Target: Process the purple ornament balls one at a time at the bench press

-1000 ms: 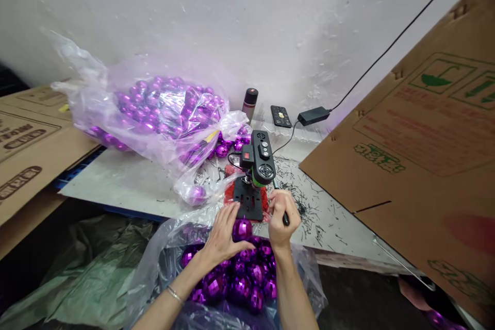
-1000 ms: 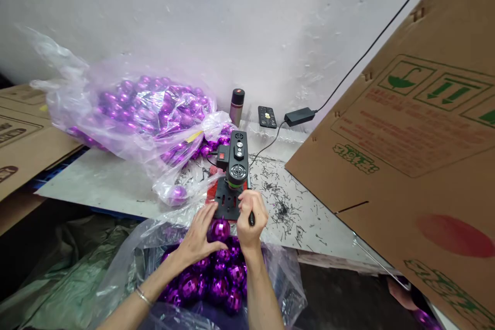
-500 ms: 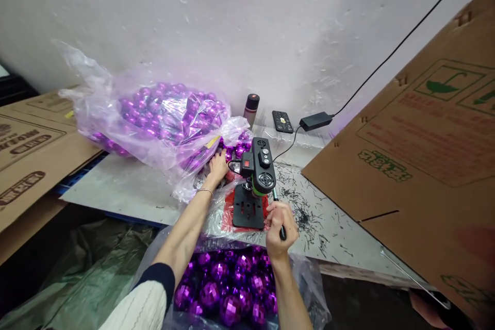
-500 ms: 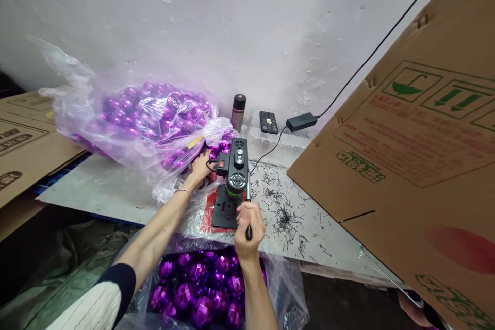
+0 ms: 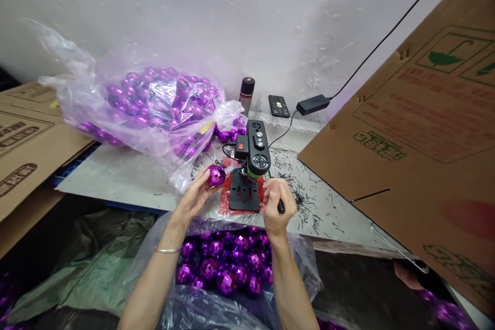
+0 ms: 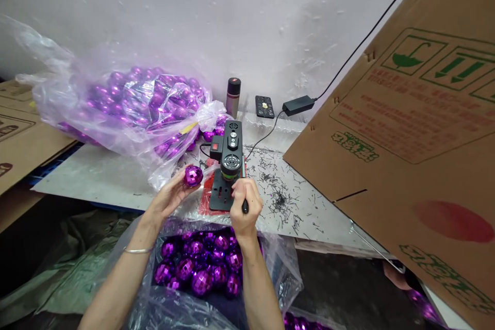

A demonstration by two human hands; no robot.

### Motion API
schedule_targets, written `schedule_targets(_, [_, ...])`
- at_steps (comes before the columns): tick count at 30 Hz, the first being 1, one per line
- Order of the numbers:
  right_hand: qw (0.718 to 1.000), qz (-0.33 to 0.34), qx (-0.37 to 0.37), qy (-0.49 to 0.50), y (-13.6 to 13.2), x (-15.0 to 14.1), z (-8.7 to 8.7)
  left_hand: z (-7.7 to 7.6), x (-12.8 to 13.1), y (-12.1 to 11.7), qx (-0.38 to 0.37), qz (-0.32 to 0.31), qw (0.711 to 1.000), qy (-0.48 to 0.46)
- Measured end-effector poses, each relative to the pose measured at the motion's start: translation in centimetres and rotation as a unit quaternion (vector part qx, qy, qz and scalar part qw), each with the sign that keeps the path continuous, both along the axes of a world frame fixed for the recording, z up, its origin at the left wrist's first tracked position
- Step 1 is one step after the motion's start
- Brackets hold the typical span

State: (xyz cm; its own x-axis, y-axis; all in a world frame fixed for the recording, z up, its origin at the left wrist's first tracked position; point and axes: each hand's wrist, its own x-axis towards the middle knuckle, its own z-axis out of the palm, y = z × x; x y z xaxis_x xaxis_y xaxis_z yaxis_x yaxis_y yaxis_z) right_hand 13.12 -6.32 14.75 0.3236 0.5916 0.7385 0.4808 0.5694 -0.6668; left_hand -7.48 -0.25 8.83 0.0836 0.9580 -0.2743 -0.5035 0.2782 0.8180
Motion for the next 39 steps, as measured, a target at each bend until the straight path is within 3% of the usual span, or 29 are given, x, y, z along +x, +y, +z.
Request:
schedule_targets(5, [1.0, 0.004, -0.002, -0.013, 0.3, 0.2, 1.6, 0.6, 2.5, -2.0, -0.128, -0.023, 0.986, -0.107])
schedule_targets(8, [1.0, 0.009, 0.002, -0.026, 0.4, 0.3, 1.8, 0.4, 3.9, -2.4, -0.164, 0.0, 0.98, -0.114])
schedule_targets(16, [1.0, -0.001, -0.01, -0.028, 0.2, 0.3, 1.6, -2.4, 5.0, -2.7, -0.102, -0.024, 0.994, 0.015])
schedule_targets(19, [0.999, -0.002, -0.003, -0.032, 0.1, 0.2, 1.6, -3.5, 5.1, -2.4, -0.05, -0.032, 0.998, 0.017])
schedule_targets(22, [0.999, -0.003, -0.003, -0.035, 0.1, 0.2, 1.5, -4.8, 5.6, -1.8, 0.027, -0.026, 0.994, 0.1])
schedule_targets(25, [0.999, -0.001, -0.006, -0.032, 0.0, 0.2, 1.3, -5.9, 6.4, -1.3, 0.121, -0.002, 0.963, 0.242])
schedule_targets(30, [0.999, 0.008, 0.0, -0.034, -0.1, 0.4, 0.9, -6.7, 7.0, -1.3, 0.231, -0.006, 0.867, 0.441])
schedule_targets(34, [0.999, 0.012, 0.004, -0.034, -0.1, 0.4, 0.7, -6.7, 7.2, -1.2, 0.324, -0.004, 0.801, 0.503])
schedule_targets(39, [0.999, 0.005, 0.002, -0.037, -0.1, 0.4, 0.8, -7.3, 8.1, -0.6, 0.364, 0.006, 0.773, 0.519])
